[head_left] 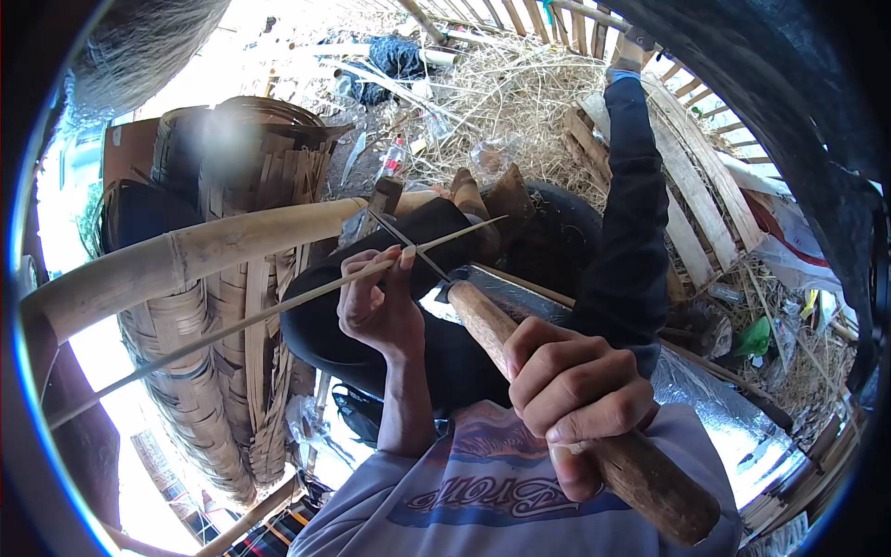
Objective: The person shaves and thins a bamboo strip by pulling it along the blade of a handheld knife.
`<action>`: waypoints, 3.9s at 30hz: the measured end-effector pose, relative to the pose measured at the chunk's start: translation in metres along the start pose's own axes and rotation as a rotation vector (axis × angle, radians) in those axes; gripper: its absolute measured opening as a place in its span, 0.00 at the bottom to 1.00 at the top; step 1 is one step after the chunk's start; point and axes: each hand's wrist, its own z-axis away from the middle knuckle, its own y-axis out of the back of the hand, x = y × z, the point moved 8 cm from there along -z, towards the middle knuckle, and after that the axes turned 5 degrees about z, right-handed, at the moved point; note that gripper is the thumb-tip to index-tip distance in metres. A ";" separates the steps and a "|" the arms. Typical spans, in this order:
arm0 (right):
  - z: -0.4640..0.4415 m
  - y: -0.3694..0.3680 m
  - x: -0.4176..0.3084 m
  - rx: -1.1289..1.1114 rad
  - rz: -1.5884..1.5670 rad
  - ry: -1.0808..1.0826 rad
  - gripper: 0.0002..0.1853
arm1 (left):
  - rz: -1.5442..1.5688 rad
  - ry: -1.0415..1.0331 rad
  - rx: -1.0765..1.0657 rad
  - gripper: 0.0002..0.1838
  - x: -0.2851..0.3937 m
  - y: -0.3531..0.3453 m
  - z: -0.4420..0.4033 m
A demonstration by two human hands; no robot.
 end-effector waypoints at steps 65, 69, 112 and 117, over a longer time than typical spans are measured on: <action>0.018 0.012 0.020 0.064 0.049 0.198 0.08 | -0.054 0.193 0.071 0.05 -0.011 0.005 0.001; 0.038 0.021 0.065 0.111 0.221 0.113 0.12 | -0.012 0.174 0.090 0.05 -0.009 0.004 0.000; 0.085 0.185 0.186 0.694 0.370 -0.703 0.06 | -0.485 0.588 -1.062 0.24 -0.316 -0.030 -0.038; 0.096 0.175 0.191 0.658 0.279 -0.664 0.04 | -0.337 0.842 -0.612 0.23 -0.281 0.047 0.019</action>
